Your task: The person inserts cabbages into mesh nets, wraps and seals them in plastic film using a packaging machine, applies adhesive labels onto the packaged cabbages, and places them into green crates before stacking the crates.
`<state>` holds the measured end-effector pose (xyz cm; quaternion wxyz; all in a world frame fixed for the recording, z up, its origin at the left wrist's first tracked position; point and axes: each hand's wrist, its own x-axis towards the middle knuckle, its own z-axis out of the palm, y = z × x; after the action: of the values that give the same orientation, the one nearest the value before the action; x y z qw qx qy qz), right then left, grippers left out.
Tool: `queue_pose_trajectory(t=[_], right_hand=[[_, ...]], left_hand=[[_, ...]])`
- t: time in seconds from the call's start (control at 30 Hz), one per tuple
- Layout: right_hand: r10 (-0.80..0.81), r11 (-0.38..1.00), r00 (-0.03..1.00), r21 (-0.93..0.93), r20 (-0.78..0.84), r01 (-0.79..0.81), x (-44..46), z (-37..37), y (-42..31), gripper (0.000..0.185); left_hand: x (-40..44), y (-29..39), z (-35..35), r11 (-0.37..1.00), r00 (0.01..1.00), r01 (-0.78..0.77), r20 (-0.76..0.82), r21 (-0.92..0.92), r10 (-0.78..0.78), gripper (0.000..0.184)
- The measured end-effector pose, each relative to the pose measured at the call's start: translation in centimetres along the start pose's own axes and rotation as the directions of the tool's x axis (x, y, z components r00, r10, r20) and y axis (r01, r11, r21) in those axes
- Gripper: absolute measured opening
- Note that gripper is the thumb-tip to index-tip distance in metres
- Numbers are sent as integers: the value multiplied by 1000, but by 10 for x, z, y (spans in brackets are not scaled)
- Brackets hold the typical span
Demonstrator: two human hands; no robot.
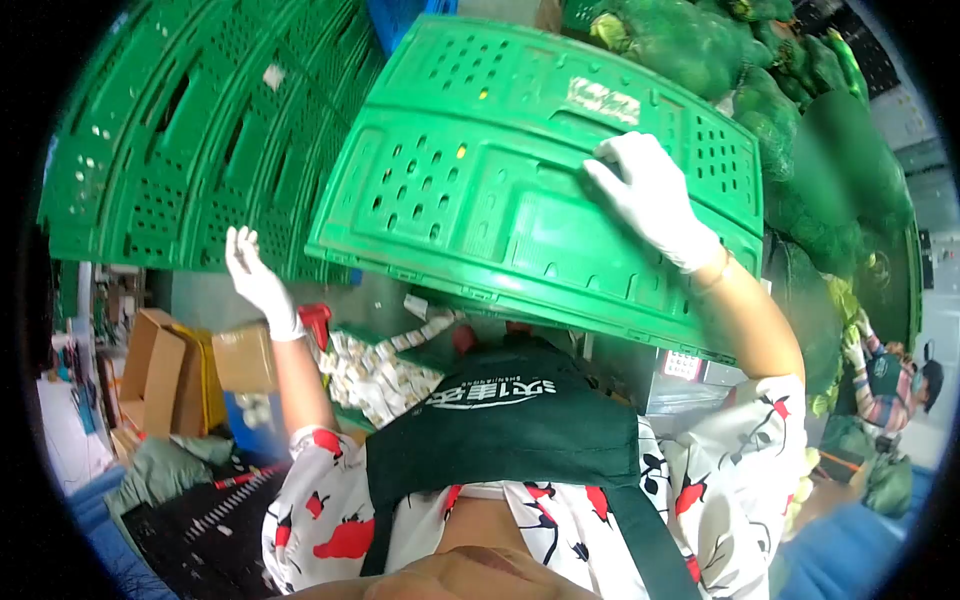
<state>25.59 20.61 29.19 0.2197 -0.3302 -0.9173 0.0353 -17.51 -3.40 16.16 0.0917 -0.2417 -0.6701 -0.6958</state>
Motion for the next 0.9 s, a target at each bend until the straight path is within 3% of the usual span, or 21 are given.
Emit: queue_pose_trajectory(t=[0.03, 0.07, 0.1, 0.13, 0.17, 0.2, 0.23, 0.3, 0.33, 0.4, 0.47, 0.5, 0.53, 0.57, 0.63, 0.67, 0.7, 0.77, 0.83, 0.87, 0.9], right_hand=[[16, 1000, 1000, -10, -16, -16, 3, 4, 1, 25], [-116, 987, 975, -127, -189, 93, 8, 6, 1, 28], [-95, 981, 976, -183, -197, 58, 13, 6, 7, 35], [-26, 996, 998, -84, -54, 22, 15, 8, 16, 38], [25, 1000, 995, 14, 97, -26, 18, 10, 25, 42], [47, 998, 989, 39, 143, -53, 21, 10, 31, 52], [148, 984, 939, 52, 310, -173, 34, -6, 24, 62], [183, 942, 810, 138, 557, -307, 62, -31, 30, 71], [124, 972, 869, 116, 479, -203, 72, -46, 30, 75], [70, 997, 967, 8, 243, -74, 98, -75, 45, 59], [124, 992, 992, 31, -12, -123, 126, -100, 66, 46], [98, 992, 989, -69, -114, -106, 144, -102, 84, 45], [71, 990, 967, -98, -244, -97, 154, -100, 96, 43], [-5, 949, 931, -294, -366, -111, 169, -91, 111, 36], [-155, 897, 904, -440, -399, -40, 180, -95, 123, 31], [-286, 891, 845, -449, -451, 63, 177, -98, 121, 29], [-401, 835, 824, -529, -401, 149, 176, -106, 117, 29], [-643, 667, 728, -642, -239, 378, 167, -116, 109, 27], [-727, 612, 674, -572, -133, 547, 136, -127, 89, 25], [-696, 652, 714, -482, -74, 586, 121, -126, 85, 24], [-662, 693, 749, -384, -5, 610, 104, -123, 80, 23]], left_hand=[[3, 52, 19, 993, 993, -105, 49, -48, 107, 29], [2, 91, 33, 984, 967, -173, 180, -49, 179, 27], [-1, 123, 47, 968, 918, -245, 307, -59, 252, 25], [-9, 152, 61, 934, 819, -346, 456, -93, 349, 24], [-20, 174, 74, 889, 688, -437, 586, -137, 428, 23], [-33, 191, 88, 861, 534, -462, 708, -213, 462, 24], [-45, 204, 100, 834, 361, -472, 801, -284, 477, 25], [-64, 214, 124, 708, 42, -559, 837, -433, 545, 29], [-70, 222, 138, 646, -46, -615, 839, -452, 542, 35], [-75, 225, 165, 494, -182, -723, 824, -482, 537, 52], [-76, 209, 195, 485, -147, -792, 887, -370, 437, 65], [-75, 204, 209, 510, -116, -808, 929, -294, 351, 69], [-72, 207, 219, 573, -110, -795, 977, -197, 184, 71], [-67, 213, 227, 601, -115, -782, 985, -168, 126, 62], [-57, 228, 240, 647, -88, -757, 995, -97, 46, 49], [-48, 236, 243, 718, -60, -684, 991, -127, 118, 42], [-40, 251, 244, 656, -7, -725, 955, -210, 298, 39], [-14, 315, 229, 741, -104, -650, 986, -168, 132, 39], [3, 360, 208, 874, -466, -480, 866, -75, -182, 38], [-2, 377, 201, 858, -547, -512, 761, 25, -349, 34], [-5, 376, 203, 839, -660, -544, 632, -28, -406, 28]])
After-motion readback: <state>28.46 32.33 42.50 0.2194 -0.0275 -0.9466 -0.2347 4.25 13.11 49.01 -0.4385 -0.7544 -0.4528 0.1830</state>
